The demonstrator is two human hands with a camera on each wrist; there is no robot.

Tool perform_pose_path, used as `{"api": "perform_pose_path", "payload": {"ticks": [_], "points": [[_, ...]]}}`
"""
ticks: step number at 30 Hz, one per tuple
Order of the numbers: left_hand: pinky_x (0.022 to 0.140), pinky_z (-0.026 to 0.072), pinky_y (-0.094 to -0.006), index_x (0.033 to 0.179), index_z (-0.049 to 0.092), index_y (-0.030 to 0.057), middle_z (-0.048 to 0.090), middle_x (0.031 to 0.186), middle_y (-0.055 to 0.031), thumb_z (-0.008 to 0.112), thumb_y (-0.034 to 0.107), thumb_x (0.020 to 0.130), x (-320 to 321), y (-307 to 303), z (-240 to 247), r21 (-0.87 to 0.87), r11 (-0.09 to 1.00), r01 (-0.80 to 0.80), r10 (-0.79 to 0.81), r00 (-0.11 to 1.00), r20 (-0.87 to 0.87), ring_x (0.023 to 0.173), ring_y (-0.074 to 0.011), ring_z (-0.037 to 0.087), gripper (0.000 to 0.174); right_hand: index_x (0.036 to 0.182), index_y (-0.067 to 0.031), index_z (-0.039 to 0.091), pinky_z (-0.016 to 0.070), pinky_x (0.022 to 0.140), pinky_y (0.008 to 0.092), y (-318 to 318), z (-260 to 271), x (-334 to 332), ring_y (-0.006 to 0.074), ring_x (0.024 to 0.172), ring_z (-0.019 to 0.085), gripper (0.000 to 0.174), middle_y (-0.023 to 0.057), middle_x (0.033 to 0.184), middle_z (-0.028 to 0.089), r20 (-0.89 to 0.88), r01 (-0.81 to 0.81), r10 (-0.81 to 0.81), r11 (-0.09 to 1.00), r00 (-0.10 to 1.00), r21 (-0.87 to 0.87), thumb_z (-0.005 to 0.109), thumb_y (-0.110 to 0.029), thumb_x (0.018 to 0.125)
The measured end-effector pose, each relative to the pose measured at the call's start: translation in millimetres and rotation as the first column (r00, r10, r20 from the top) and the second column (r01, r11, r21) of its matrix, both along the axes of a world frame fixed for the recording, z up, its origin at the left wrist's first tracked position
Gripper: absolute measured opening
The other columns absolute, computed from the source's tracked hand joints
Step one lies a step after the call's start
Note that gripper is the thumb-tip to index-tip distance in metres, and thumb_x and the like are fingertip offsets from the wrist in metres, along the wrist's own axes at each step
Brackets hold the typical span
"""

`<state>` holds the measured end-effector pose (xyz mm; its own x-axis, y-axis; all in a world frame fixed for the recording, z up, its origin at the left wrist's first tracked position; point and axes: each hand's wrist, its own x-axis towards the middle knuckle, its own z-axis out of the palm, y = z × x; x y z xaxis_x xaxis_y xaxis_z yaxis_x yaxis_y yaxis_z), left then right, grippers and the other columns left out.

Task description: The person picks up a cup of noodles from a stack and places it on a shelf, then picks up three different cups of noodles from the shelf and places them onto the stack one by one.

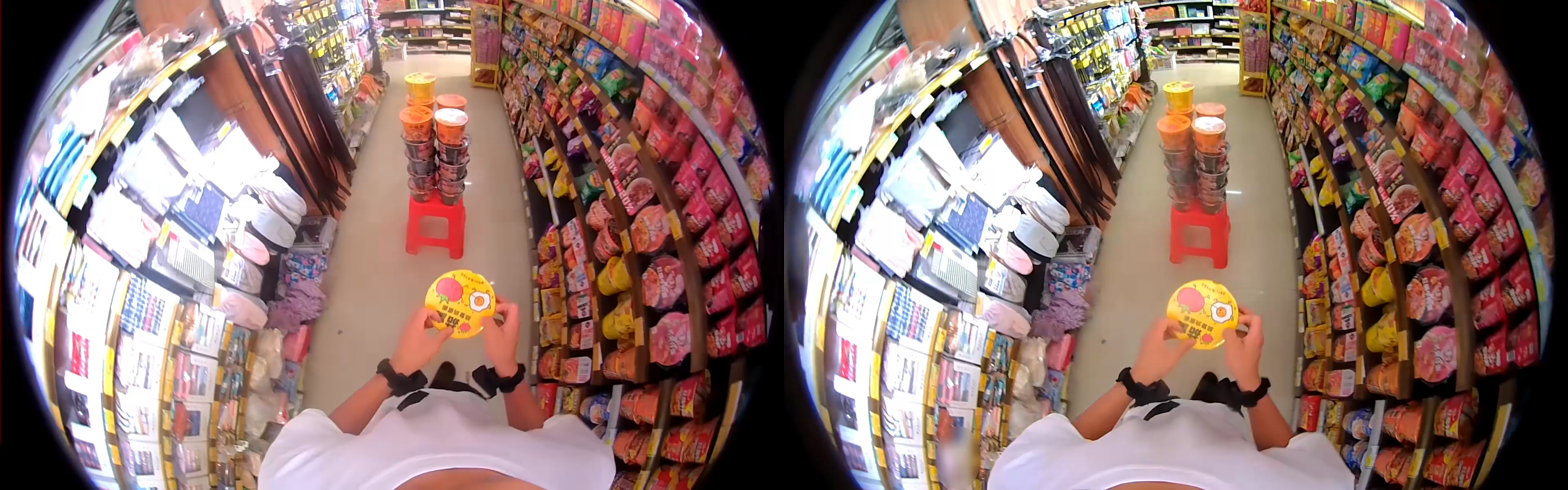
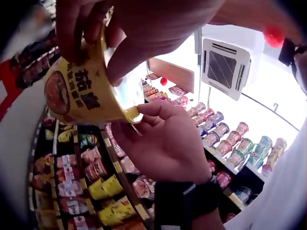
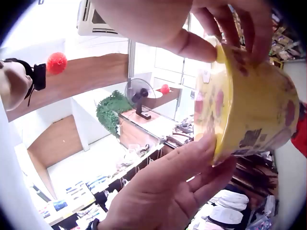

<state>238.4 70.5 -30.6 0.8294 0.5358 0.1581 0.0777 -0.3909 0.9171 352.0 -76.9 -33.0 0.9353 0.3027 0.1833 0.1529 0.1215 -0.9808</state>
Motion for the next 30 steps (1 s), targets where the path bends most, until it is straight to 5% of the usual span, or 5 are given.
{"api": "perform_pose_path", "payload": {"ticks": [7,11,13,19,30], "points": [[0.086,0.0540,-0.0344,0.108,0.056,0.0021,0.059,0.106,-0.0119,0.076,0.005,0.083,81.7,63.6,11.6,-0.008,1.000,0.013,-0.012,0.998,0.066,0.096,-0.0243,0.064,0.032,0.089,0.0004,0.051,0.0490,0.067,0.0276,45.0,-1.5,98.1,0.0122,0.079,0.056,0.028,0.0074,0.088,0.058,-0.158,-0.221,0.179,0.924,0.971,-0.313,0.072,-0.019,0.092],[0.085,0.0529,-0.0356,0.110,0.056,0.0014,0.058,0.107,-0.0151,0.074,0.006,0.084,139.5,87.4,2.5,-0.075,0.997,0.009,-0.005,0.999,0.046,0.096,-0.0286,0.064,0.031,0.083,-0.0029,0.054,0.0494,0.071,0.0236,66.9,-10.6,148.4,0.0073,0.078,0.056,0.031,0.0000,0.078,0.056,-0.003,-0.082,0.094,0.854,0.996,-0.513,0.068,-0.028,0.096],[0.085,0.0528,-0.0355,0.111,0.056,0.0018,0.058,0.108,-0.0150,0.073,0.007,0.085,180.3,109.8,0.3,-0.095,0.995,0.040,-0.037,0.999,0.035,0.096,-0.0287,0.063,0.031,0.082,-0.0032,0.055,0.0489,0.070,0.0223,80.9,-9.5,181.1,0.0050,0.077,0.055,0.030,-0.0007,0.080,0.056,-0.336,-0.159,0.074,0.959,0.939,-0.233,0.063,-0.026,0.100],[0.089,0.0524,-0.0364,0.114,0.055,0.0021,0.056,0.108,-0.0158,0.071,0.009,0.087,311.6,183.5,13.4,-0.067,0.977,0.203,-0.191,0.969,0.153,0.099,-0.0292,0.062,0.032,0.083,-0.0021,0.055,0.0435,0.063,0.0221,144.4,31.7,281.6,0.0043,0.073,0.052,0.028,-0.0011,0.082,0.059,-0.354,0.003,-0.006,1.000,0.935,-0.011,0.062,-0.022,0.101],[0.090,0.0529,-0.0362,0.126,0.048,-0.0015,0.059,0.113,-0.0147,0.073,0.017,0.090,485.7,293.5,52.3,-0.137,0.960,0.246,-0.204,0.943,0.264,0.104,-0.0238,0.063,0.047,0.090,-0.0018,0.061,0.0555,0.078,0.0277,240.0,68.1,475.5,0.0110,0.087,0.066,0.015,0.0061,0.098,0.069,-0.383,-0.010,0.073,0.986,0.921,0.164,0.062,-0.014,0.100]]}}
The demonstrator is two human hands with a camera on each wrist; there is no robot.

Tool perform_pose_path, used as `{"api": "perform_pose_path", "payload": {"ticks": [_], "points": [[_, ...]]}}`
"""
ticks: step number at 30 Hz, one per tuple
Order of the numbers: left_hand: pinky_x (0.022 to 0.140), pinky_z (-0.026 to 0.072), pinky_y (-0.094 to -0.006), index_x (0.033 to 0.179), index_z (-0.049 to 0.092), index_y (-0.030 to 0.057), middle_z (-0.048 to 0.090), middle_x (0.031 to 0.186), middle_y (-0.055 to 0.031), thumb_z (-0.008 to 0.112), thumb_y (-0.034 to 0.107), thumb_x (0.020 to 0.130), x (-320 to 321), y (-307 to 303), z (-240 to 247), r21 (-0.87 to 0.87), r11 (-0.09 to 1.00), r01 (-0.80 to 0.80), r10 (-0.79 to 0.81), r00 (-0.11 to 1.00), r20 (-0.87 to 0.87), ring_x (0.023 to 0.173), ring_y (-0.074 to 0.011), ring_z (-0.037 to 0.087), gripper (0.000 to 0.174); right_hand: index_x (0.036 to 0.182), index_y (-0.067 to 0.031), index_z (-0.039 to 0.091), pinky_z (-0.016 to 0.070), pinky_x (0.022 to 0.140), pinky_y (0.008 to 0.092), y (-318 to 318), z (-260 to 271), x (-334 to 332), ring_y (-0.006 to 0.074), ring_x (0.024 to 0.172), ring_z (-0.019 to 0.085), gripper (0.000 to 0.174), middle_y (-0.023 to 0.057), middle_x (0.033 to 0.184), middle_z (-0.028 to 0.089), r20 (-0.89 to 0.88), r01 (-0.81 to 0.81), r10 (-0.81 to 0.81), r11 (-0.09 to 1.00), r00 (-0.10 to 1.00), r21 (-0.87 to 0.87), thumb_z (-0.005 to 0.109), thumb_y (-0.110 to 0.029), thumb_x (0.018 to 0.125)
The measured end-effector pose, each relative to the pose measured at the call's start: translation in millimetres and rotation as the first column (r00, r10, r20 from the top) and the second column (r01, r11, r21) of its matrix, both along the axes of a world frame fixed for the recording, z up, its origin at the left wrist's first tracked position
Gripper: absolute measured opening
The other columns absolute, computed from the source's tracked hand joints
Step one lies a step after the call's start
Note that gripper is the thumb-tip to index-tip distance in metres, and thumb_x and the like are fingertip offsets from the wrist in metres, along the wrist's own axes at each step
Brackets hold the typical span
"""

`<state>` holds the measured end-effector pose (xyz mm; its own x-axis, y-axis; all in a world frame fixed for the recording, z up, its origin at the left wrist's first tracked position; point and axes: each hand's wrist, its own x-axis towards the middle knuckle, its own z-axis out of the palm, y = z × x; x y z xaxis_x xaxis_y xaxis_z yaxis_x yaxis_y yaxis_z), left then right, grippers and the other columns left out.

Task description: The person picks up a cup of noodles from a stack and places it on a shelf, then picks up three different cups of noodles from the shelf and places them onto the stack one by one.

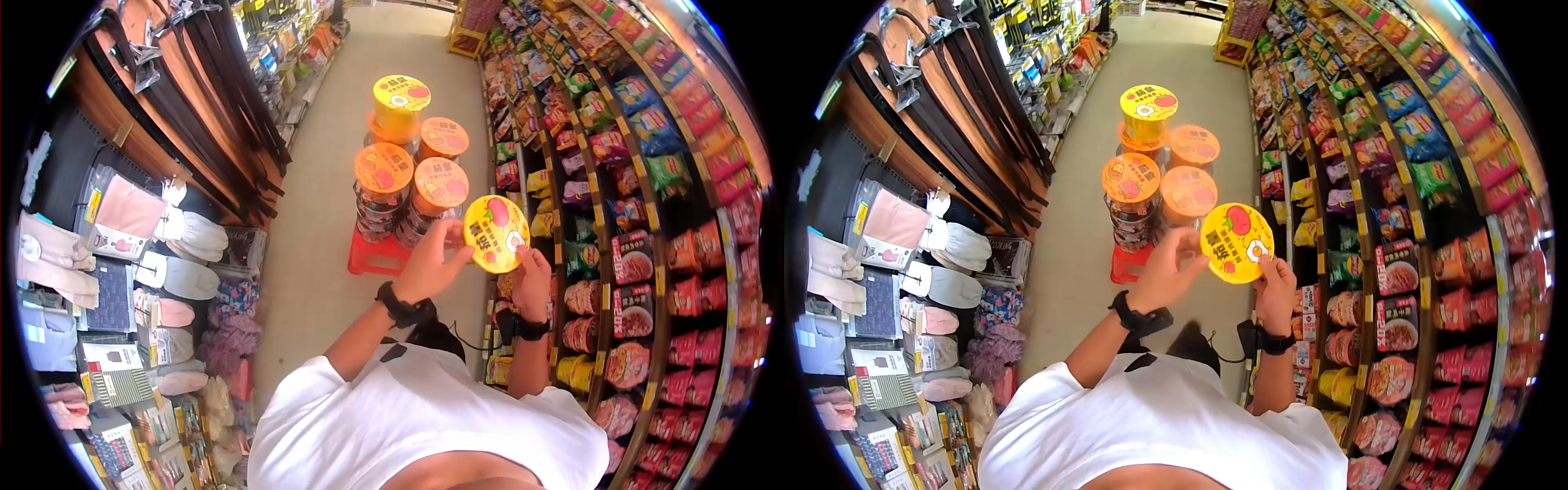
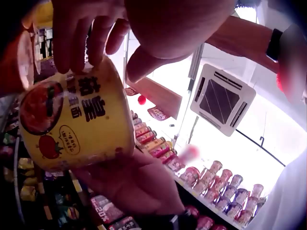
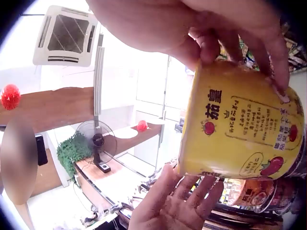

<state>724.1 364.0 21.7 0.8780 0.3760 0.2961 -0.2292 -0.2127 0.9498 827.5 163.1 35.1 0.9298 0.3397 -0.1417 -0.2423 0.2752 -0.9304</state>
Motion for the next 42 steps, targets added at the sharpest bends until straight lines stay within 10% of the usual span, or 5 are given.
{"api": "perform_pose_path", "payload": {"ticks": [18,32,34,42], "points": [[0.058,0.0533,-0.0275,0.087,0.063,0.0041,0.062,0.077,-0.0023,0.059,0.044,0.099,179.2,192.3,0.2,-0.214,0.624,-0.752,0.565,0.623,-0.541,0.065,-0.0135,0.065,0.042,0.079,-0.0050,0.055,0.0546,0.079,0.0267,171.9,-28.3,277.8,0.0104,0.087,0.064,0.025,0.0063,0.104,0.067,-0.065,-0.446,0.448,0.894,0.892,0.045,0.064,-0.018,0.099],[0.059,0.0534,-0.0264,0.093,0.062,0.0016,0.061,0.078,-0.0032,0.057,0.031,0.101,184.1,168.4,10.5,-0.145,0.528,-0.837,0.709,0.529,-0.467,0.071,-0.0126,0.064,0.031,0.088,-0.0038,0.059,0.0540,0.074,0.0247,209.6,-55.8,298.6,0.0065,0.086,0.063,0.020,0.0017,0.099,0.066,-0.045,-0.602,0.602,0.799,0.797,0.017,0.062,-0.020,0.099],[0.059,0.0536,-0.0266,0.094,0.063,0.0013,0.061,0.080,-0.0034,0.057,0.031,0.101,181.4,167.4,8.1,-0.148,0.518,-0.843,0.715,0.521,-0.466,0.072,-0.0128,0.065,0.031,0.073,-0.0047,0.051,0.0343,0.058,0.0215,212.8,-44.4,293.7,0.0026,0.067,0.041,0.033,-0.0018,0.084,0.061,-0.039,-0.546,0.547,0.837,0.836,0.037,0.063,-0.021,0.099],[0.058,0.0519,-0.0266,0.093,0.063,0.0006,0.062,0.078,-0.0035,0.058,0.033,0.101,179.0,163.9,-2.0,-0.143,0.464,-0.874,0.761,0.476,-0.441,0.069,-0.0127,0.063,0.034,0.078,-0.0032,0.055,0.0331,0.059,0.0230,211.9,-57.6,308.6,0.0042,0.069,0.041,0.031,-0.0043,0.074,0.050,0.005,-0.622,0.623,0.780,0.782,-0.065,0.063,-0.024,0.100]]}}
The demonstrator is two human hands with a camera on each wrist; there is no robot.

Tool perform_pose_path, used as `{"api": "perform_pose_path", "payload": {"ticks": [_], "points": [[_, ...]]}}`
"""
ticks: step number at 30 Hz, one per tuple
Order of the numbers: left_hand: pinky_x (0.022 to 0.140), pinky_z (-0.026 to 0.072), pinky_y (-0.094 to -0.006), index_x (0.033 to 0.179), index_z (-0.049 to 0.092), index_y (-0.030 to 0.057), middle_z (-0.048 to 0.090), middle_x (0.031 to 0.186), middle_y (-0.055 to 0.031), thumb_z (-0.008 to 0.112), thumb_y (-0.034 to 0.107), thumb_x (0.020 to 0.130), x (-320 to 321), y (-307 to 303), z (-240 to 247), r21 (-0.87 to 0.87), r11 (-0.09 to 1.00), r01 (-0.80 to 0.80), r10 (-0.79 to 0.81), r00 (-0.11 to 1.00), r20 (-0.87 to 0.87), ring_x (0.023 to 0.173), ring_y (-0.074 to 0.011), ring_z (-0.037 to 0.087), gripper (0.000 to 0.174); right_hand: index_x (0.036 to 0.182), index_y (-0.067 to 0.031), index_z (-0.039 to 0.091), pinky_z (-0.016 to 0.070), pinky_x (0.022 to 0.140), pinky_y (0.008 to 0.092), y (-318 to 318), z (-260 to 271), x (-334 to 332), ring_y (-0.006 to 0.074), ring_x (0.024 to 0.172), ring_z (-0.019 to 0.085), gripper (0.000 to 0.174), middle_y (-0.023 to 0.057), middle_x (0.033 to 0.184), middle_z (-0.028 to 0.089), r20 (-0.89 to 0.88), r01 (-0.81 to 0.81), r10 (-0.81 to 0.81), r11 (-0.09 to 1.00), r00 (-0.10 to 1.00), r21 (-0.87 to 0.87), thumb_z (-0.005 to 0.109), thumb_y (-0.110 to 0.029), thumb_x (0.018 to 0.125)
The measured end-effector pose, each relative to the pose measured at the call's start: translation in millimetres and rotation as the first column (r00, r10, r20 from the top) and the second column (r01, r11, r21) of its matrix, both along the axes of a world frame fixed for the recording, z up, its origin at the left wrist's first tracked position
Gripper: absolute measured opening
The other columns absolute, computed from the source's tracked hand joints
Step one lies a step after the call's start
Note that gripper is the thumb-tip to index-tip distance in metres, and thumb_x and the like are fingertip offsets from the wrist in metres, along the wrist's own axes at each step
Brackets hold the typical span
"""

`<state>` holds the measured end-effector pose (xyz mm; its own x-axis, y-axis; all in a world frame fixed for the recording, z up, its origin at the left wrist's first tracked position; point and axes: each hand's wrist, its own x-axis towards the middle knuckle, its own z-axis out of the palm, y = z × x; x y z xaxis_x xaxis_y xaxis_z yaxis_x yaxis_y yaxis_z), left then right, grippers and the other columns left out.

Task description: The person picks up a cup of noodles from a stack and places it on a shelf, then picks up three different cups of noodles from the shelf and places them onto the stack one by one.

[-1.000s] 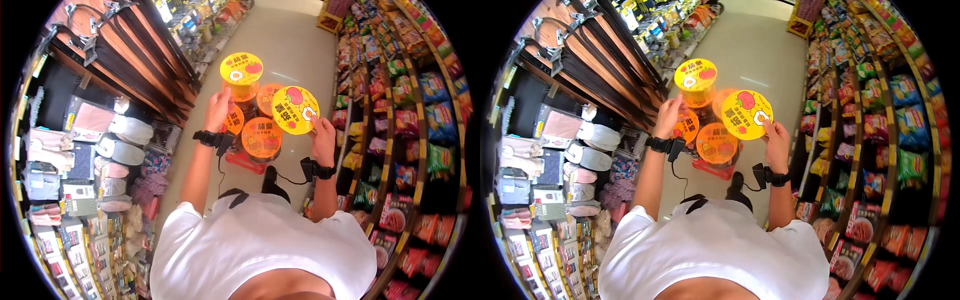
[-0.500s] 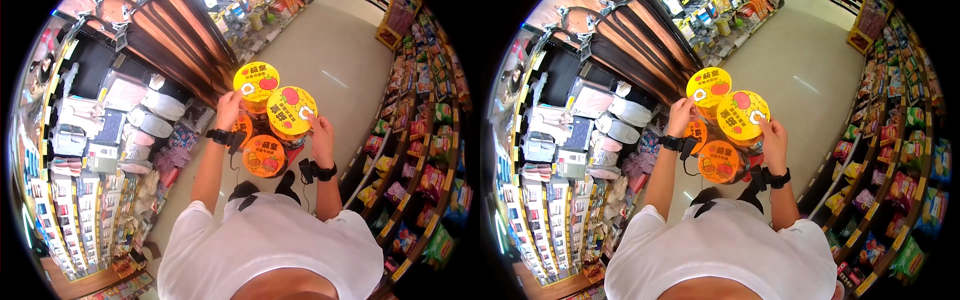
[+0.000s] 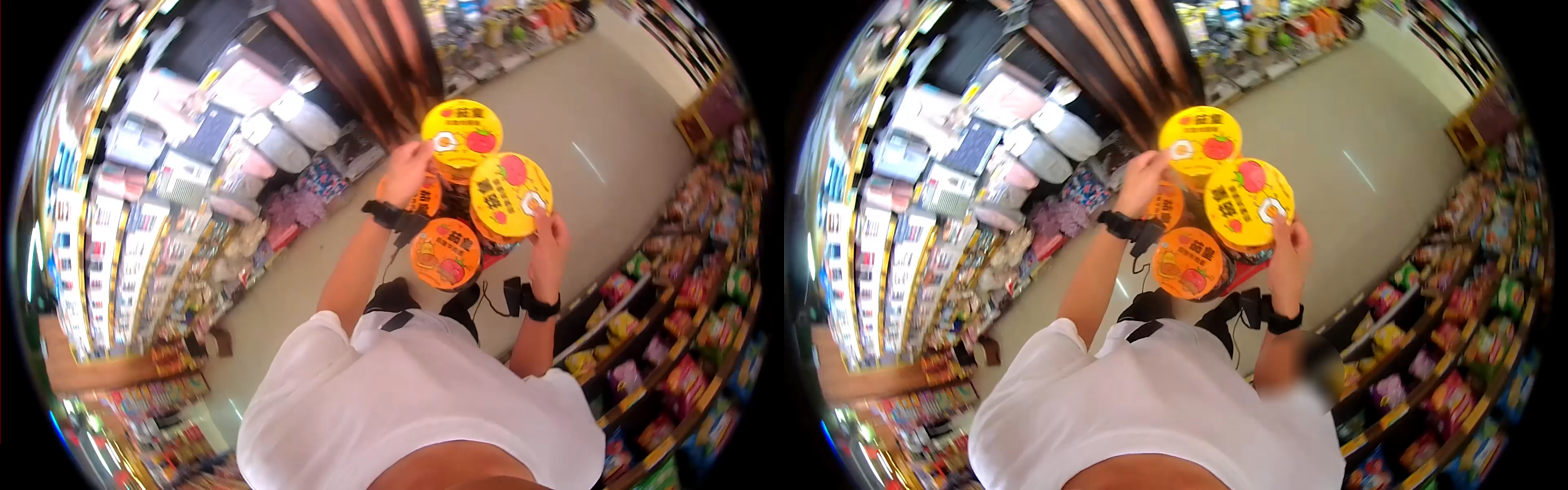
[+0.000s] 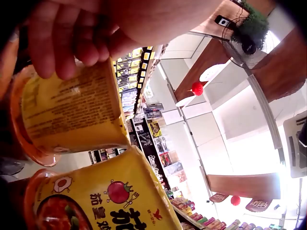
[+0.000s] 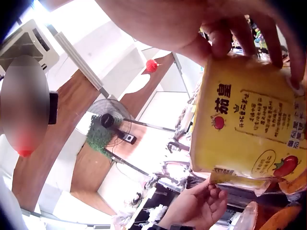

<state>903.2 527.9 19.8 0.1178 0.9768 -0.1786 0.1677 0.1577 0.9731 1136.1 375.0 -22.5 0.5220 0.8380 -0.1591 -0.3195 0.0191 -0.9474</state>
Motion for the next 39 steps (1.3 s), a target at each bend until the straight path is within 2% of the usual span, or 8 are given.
{"api": "perform_pose_path", "payload": {"ticks": [9,19,21,22,24,29,33,39], "points": [[0.057,0.0497,-0.0294,0.091,0.061,-0.0011,0.066,0.072,-0.0049,0.057,0.040,0.101,-17.3,-15.9,-12.4,0.260,0.965,-0.021,0.066,0.984,-0.164,0.062,-0.0116,0.062,0.043,0.108,0.0030,0.060,0.0526,0.092,0.0343,0.2,7.3,-6.2,0.0163,0.100,0.063,0.031,0.0090,0.109,0.064,0.011,0.105,-0.104,0.991,0.994,-0.081,0.061,-0.027,0.101],[0.058,0.0429,-0.0432,0.088,0.060,-0.0001,0.058,0.070,-0.0197,0.055,0.039,0.101,-153.4,-144.3,-13.2,0.381,0.924,-0.042,0.098,0.987,-0.127,0.061,-0.0261,0.055,0.041,0.112,0.0017,0.060,0.0479,0.083,0.0350,-44.9,20.7,-24.7,0.0183,0.093,0.057,0.032,0.0086,0.104,0.062,0.700,0.387,-0.279,0.922,0.658,0.003,0.057,-0.028,0.101],[0.058,0.0427,-0.0432,0.089,0.059,-0.0001,0.055,0.067,-0.0192,0.054,0.040,0.101,-185.0,-167.0,-26.9,0.401,0.912,-0.081,0.122,0.990,-0.078,0.059,-0.0275,0.054,0.042,0.104,-0.0018,0.060,0.0470,0.082,0.0327,-67.0,56.0,-96.5,0.0168,0.091,0.055,0.024,0.0067,0.102,0.060,0.591,0.295,-0.209,0.954,0.779,-0.051,0.061,-0.025,0.099],[0.058,0.0428,-0.0429,0.089,0.059,0.0001,0.055,0.067,-0.0189,0.055,0.040,0.101,-202.5,-180.0,-30.0,0.379,0.923,-0.074,0.112,0.991,-0.079,0.060,-0.0277,0.054,0.041,0.080,-0.0033,0.043,0.0378,0.073,0.0382,-76.4,61.8,-140.3,0.0205,0.070,0.034,0.025,0.0061,0.080,0.036,0.672,0.134,-0.228,0.973,0.704,0.190,0.048,-0.017,0.101],[0.060,0.0437,-0.0424,0.089,0.059,0.0005,0.055,0.068,-0.0183,0.054,0.039,0.102,-232.9,-202.7,-36.0,0.365,0.927,-0.082,0.113,0.992,-0.063,0.061,-0.0281,0.054,0.041,0.091,-0.0042,0.050,0.0420,0.079,0.0348,-79.7,29.9,-189.7,0.0182,0.083,0.044,0.019,0.0058,0.093,0.048,0.616,-0.079,0.044,0.996,0.786,0.029,0.056,-0.020,0.099],[0.065,0.0465,-0.0424,0.091,0.061,0.0010,0.061,0.077,-0.0186,0.050,0.039,0.103,-341.4,-274.5,-45.6,0.183,0.983,-0.028,0.021,0.999,0.042,0.069,-0.0314,0.058,0.041,0.109,-0.0020,0.056,0.0467,0.091,0.0313,-103.5,-1.5,-376.2,0.0170,0.104,0.056,0.021,0.0062,0.113,0.059,0.383,-0.830,0.819,0.524,0.428,-0.191,0.065,-0.015,0.094],[0.071,0.0484,-0.0443,0.098,0.063,0.0009,0.065,0.088,-0.0187,0.054,0.035,0.102,-444.8,-345.0,-73.2,0.160,0.980,-0.117,0.158,0.949,-0.273,0.080,-0.0358,0.062,0.036,0.122,0.0033,0.056,0.0499,0.088,0.0375,-123.6,39.0,-501.1,0.0267,0.104,0.063,0.040,0.0165,0.117,0.064,0.632,-0.923,0.771,0.185,-0.077,-0.338,0.065,-0.023,0.094],[0.069,0.0494,-0.0421,0.100,0.065,0.0028,0.066,0.086,-0.0190,0.058,0.031,0.099,-549.8,-453.0,-59.1,0.199,0.608,-0.768,0.793,0.577,-0.196,0.076,-0.0340,0.063,0.029,0.125,0.0030,0.056,0.0509,0.088,0.0394,-142.9,26.6,-641.7,0.0301,0.102,0.063,0.046,0.0190,0.115,0.064,0.633,-0.931,0.690,-0.187,-0.352,-0.314,0.069,-0.021,0.088]]}}
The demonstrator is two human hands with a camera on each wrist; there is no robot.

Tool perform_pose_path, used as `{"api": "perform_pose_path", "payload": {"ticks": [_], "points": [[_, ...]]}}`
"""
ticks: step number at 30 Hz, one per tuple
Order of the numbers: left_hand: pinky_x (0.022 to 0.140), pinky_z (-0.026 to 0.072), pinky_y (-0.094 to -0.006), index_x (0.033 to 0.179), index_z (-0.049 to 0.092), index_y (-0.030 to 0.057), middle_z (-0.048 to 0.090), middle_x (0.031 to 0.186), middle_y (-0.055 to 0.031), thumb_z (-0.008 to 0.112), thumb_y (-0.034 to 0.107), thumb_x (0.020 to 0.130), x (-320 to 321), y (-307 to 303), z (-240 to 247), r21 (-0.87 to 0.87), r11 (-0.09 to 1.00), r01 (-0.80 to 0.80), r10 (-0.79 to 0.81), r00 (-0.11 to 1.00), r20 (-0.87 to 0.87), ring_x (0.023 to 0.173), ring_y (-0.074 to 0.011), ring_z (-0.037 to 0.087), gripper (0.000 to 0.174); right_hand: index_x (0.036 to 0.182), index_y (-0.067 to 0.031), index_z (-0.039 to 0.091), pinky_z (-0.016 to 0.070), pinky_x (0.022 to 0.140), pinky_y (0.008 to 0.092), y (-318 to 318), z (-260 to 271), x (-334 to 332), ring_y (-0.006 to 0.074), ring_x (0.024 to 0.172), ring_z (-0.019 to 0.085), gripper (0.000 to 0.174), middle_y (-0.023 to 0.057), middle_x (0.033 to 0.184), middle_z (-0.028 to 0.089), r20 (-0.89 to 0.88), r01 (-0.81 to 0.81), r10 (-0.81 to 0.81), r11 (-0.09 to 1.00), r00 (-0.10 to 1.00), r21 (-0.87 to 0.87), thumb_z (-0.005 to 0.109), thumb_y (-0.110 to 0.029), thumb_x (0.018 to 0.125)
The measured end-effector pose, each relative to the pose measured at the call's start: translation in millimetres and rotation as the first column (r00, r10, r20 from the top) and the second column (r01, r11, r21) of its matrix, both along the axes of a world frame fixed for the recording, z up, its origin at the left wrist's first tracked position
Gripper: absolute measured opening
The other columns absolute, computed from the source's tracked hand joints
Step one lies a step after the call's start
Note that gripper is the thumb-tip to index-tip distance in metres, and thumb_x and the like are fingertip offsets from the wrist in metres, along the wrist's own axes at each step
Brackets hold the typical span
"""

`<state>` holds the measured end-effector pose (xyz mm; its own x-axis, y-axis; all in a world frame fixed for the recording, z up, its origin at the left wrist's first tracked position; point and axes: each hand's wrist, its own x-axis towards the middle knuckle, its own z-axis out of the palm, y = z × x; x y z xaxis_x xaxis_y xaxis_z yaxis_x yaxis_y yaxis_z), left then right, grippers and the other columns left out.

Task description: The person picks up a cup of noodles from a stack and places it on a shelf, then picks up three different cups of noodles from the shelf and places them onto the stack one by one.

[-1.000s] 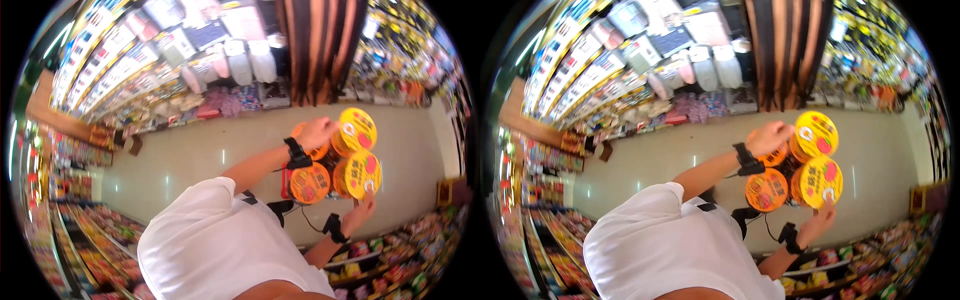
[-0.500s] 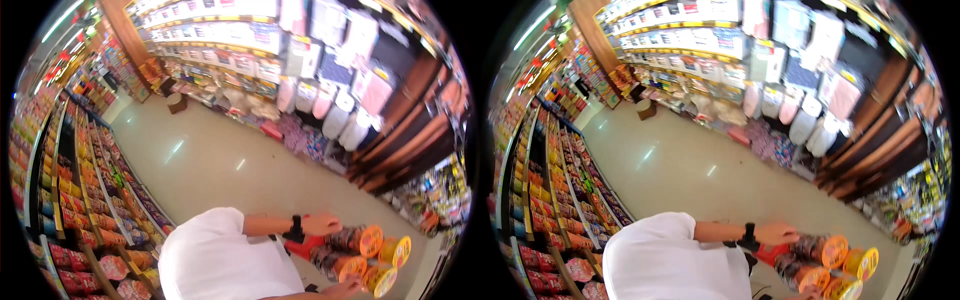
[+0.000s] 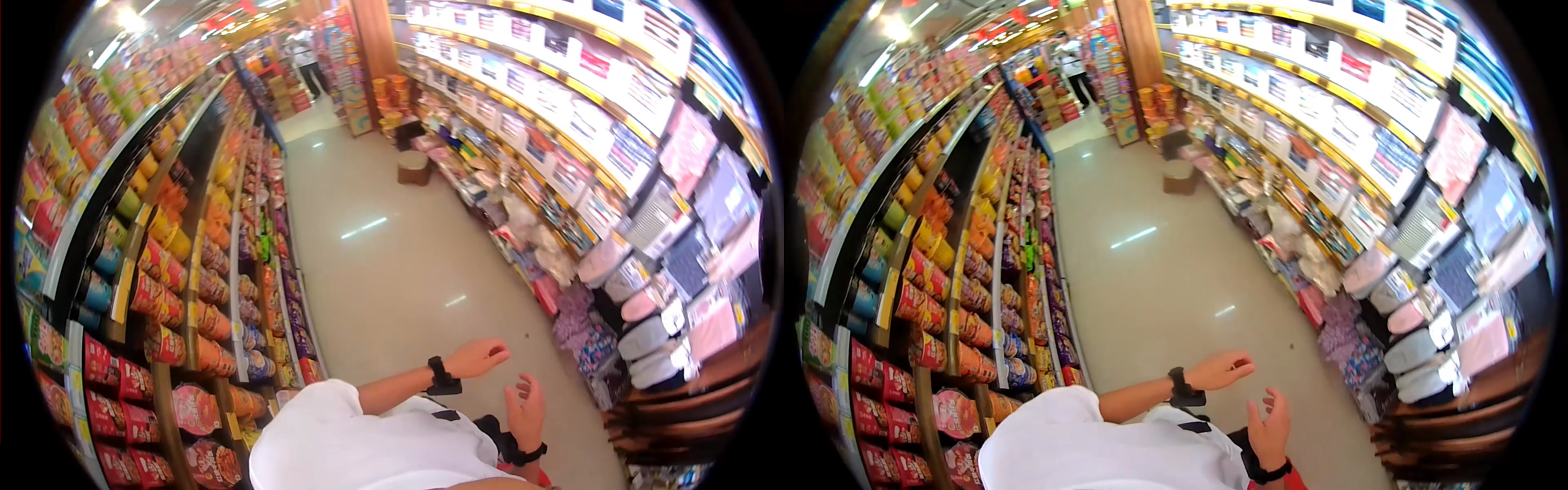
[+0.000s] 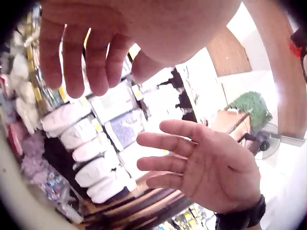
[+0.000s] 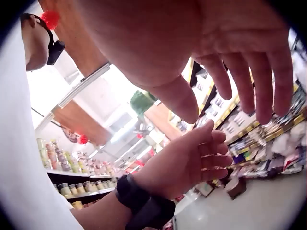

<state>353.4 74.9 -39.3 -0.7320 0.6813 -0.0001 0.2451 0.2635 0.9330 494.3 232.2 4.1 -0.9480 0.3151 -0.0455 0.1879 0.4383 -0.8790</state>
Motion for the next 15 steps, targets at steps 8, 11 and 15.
{"api": "perform_pose_path", "payload": {"ticks": [8,11,15], "points": [[0.085,0.0524,-0.0352,0.118,0.059,-0.0013,0.071,0.107,-0.0155,0.058,0.012,0.098,-19.4,-52.0,-35.1,0.219,0.913,-0.344,0.308,0.933,0.186,0.098,-0.0238,0.068,0.025,0.126,0.0021,0.055,0.0541,0.084,0.0380,-62.6,-18.3,-148.8,0.0287,0.096,0.067,0.048,0.0178,0.112,0.065,-0.025,-0.511,0.511,0.853,0.859,-0.103,0.073,-0.021,0.088],[0.090,0.0516,-0.0343,0.125,0.055,-0.0018,0.069,0.114,-0.0147,0.058,0.010,0.096,-52.6,-76.2,-48.5,0.253,0.877,-0.408,0.330,0.895,0.299,0.105,-0.0240,0.067,0.031,0.127,0.0037,0.054,0.0540,0.083,0.0335,-85.6,-20.8,-201.8,0.0227,0.092,0.067,0.047,0.0155,0.108,0.067,-0.030,-0.619,0.625,0.764,0.780,-0.184,0.072,-0.017,0.090],[0.087,0.0528,-0.0350,0.124,0.057,0.0011,0.069,0.110,-0.0140,0.058,0.014,0.098,-121.1,-110.6,-36.2,0.136,0.847,-0.515,0.475,0.846,0.243,0.100,-0.0235,0.067,0.029,0.130,0.0025,0.053,0.0530,0.087,0.0322,-98.7,-26.1,-281.8,0.0192,0.098,0.066,0.047,0.0138,0.112,0.068,-0.142,-0.735,0.725,0.635,0.673,-0.239,0.071,-0.014,0.091]]}}
